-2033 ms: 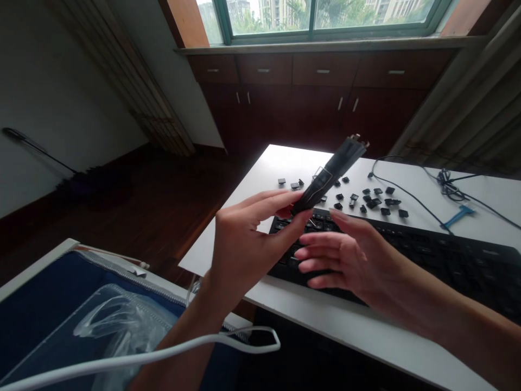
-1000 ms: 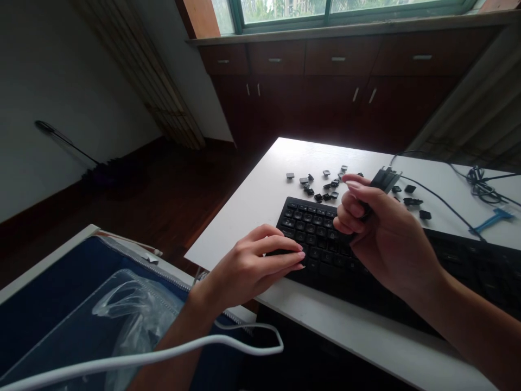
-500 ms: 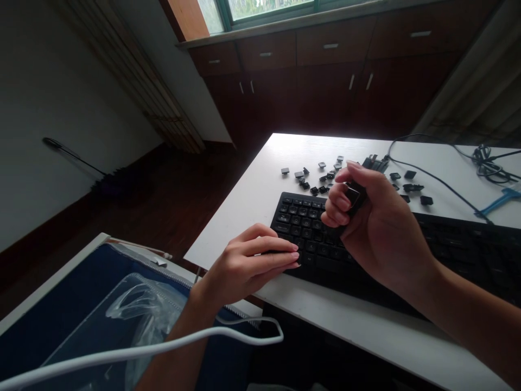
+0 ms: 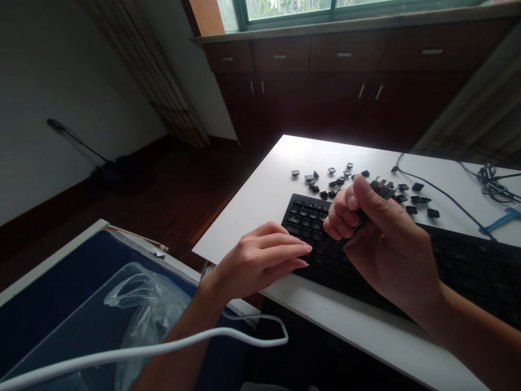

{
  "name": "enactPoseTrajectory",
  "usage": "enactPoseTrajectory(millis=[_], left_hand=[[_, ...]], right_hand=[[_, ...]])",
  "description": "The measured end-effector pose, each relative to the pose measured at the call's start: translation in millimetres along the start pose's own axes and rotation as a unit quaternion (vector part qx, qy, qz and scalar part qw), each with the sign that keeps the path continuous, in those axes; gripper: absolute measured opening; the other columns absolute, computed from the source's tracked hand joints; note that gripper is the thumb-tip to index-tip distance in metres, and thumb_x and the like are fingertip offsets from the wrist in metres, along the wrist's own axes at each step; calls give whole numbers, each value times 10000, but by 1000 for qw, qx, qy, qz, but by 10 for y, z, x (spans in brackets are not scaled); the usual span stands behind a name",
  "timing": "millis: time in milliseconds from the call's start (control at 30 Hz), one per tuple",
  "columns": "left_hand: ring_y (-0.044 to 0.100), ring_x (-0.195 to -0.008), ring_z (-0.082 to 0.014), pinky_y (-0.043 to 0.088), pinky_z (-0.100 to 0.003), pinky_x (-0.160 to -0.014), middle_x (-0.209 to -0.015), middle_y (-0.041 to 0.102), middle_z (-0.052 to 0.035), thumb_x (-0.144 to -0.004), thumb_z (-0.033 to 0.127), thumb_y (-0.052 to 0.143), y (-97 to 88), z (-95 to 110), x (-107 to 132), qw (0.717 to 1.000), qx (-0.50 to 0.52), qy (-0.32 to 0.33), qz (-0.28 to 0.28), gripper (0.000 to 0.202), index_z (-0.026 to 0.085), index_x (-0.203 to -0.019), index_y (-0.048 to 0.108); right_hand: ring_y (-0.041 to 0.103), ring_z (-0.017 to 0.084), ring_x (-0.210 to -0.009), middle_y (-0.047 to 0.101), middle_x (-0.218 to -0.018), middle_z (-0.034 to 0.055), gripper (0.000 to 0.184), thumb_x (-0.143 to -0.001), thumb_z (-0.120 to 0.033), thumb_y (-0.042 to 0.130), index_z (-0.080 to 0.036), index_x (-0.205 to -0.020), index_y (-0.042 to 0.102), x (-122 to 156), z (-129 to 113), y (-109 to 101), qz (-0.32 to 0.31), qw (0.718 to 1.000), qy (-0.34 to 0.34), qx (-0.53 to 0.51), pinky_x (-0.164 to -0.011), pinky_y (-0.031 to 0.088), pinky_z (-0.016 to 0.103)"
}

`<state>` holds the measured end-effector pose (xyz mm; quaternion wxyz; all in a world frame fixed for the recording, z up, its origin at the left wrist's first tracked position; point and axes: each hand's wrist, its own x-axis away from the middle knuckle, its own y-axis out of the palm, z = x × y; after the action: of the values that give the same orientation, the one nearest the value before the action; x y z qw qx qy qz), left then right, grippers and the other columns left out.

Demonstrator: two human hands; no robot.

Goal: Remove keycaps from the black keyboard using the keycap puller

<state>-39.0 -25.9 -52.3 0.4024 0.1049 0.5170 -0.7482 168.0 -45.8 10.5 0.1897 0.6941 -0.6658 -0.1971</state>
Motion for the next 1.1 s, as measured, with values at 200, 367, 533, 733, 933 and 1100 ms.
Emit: enactPoseTrajectory(millis=[200, 367, 533, 733, 933, 1100], left_hand=[[641, -937, -169, 597, -300, -854, -1034, 759, -70, -850, 187, 771, 3, 6, -6, 999, 27, -7, 22, 417, 177, -1254, 667], [642, -960, -184, 597, -304, -835, -1067, 772, -65, -889, 128, 707, -4, 12, -33, 999, 35, 29, 6, 261, 185, -1143, 717], [608, -992, -188, 584, -312, -858, -1094, 743, -85, -907, 122, 680, -13, -3, -17, 999, 36, 34, -10, 255, 189, -1150, 721], [585, -1048, -209, 566, -331, -920, -1128, 720, -97, -889, 124, 699, -4, -13, 3, 999, 21, 35, -34, 247, 187, -1125, 735], [628, -1003, -193, 582, -318, -880, -1132, 750, -75, -886, 86, 689, -3, -23, 4, 999, 21, 30, -15, 305, 207, -1163, 726], [651, -979, -177, 584, -309, -866, -1122, 753, -66, -847, 71, 735, -2, -25, -19, 1000, 12, 14, -12, 333, 218, -1146, 742]], right_hand=[[262, 95, -433, 301, -483, -52, 479, -910, -426, 648, -217, -530, 445, 14, -34, 153, -1, 1000, -6, 17, -435, 240, 283], [219, 99, -392, 259, -439, -48, 513, -908, -354, 606, -221, -490, 341, -10, -31, 172, -2, 1000, 19, 7, -408, 190, 305], [213, 98, -391, 264, -438, -53, 496, -890, -326, 617, -219, -498, 334, -45, -20, 127, -2, 1000, 17, 13, -402, 175, 306], [224, 91, -380, 270, -430, -58, 504, -883, -300, 619, -212, -500, 303, -73, -13, 81, 3, 1000, 13, 7, -384, 187, 295], [219, 82, -384, 263, -432, -65, 507, -888, -280, 606, -213, -510, 274, -99, -32, 72, 18, 1000, 11, 1, -386, 186, 277], [223, 77, -389, 240, -445, -75, 482, -875, -293, 613, -217, -523, 293, -163, -25, 43, 24, 999, 25, -18, -389, 189, 262]])
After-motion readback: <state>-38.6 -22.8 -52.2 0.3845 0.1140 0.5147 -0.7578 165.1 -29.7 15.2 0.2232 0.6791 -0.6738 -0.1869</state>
